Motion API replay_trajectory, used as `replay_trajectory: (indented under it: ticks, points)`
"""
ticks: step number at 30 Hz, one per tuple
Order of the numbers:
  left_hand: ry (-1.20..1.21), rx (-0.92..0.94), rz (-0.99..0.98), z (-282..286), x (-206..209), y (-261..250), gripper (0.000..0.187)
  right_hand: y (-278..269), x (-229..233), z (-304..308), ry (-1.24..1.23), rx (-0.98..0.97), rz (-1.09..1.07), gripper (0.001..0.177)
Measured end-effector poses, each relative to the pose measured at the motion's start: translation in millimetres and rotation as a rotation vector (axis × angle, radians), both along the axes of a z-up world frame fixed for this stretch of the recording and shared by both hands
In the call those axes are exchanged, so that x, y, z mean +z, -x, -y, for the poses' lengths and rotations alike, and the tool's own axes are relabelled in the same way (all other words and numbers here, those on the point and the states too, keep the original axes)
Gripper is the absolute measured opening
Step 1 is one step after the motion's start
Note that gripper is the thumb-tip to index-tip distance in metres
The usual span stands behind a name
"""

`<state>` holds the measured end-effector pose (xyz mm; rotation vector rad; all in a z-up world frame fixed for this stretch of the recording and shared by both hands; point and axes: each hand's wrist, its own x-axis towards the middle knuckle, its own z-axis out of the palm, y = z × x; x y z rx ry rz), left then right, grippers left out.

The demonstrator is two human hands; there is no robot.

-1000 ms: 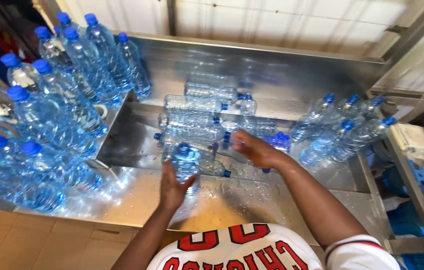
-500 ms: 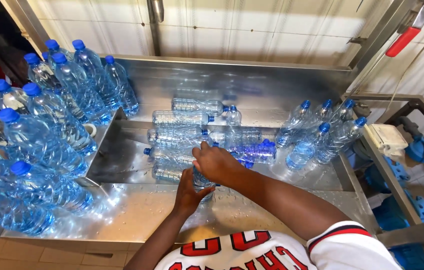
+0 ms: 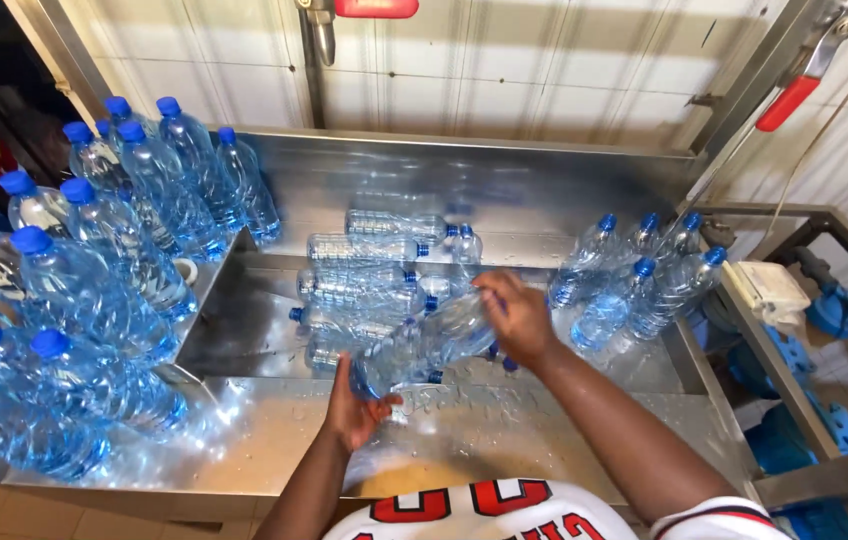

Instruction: The person repeatedly picks up empty plastic water bottles from a stainless steel tray, places them under a water spigot to fill them, and then moves the filled bottles to a separate area. The process is repeated continuously for numerous bottles.

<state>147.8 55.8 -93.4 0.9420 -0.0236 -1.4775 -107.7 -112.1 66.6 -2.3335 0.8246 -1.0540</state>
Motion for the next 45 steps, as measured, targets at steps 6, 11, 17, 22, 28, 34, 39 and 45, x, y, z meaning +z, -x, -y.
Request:
replay_trajectory:
  ticks: [6, 11, 17, 22, 28, 34, 39, 45]
  points:
    - [0.234, 0.024, 0.298, -5, 11, -27, 0.052, 27, 16, 21, -1.179, -0.024, 0.226, 0.062]
    - [-0.032, 0.054, 0.26, -2, 25, -21, 0.079, 26, -8, 27, -0.535, -0.108, -0.003, 0.056]
    - [-0.062, -0.015, 0.265, -10, 52, -20, 0.079, 42, -33, 58, 0.631, 0.086, -0.103, 0.046]
    - [-0.118, 0.139, 0.672, -23, 79, -24, 0.052, 10, -34, 49, -0.219, -0.201, -0.352, 0.081]
    - [-0.045, 0.074, 0.206, -48, 45, -68, 0.061, -16, -38, 64, 0.678, 0.311, -0.001, 0.047]
    - [0.094, 0.246, 0.555, -102, 30, -93, 0.047, -99, -49, 47, 0.014, 0.031, -0.123, 0.071]
    - [0.322, 0.516, 1.33, -160, -37, -129, 0.097, -194, -48, 16, -0.416, -0.098, -0.546, 0.058]
    - [-0.15, 0.665, 1.426, -222, -94, -168, 0.112, -322, 10, -128, -0.381, 0.452, -0.338, 0.022]
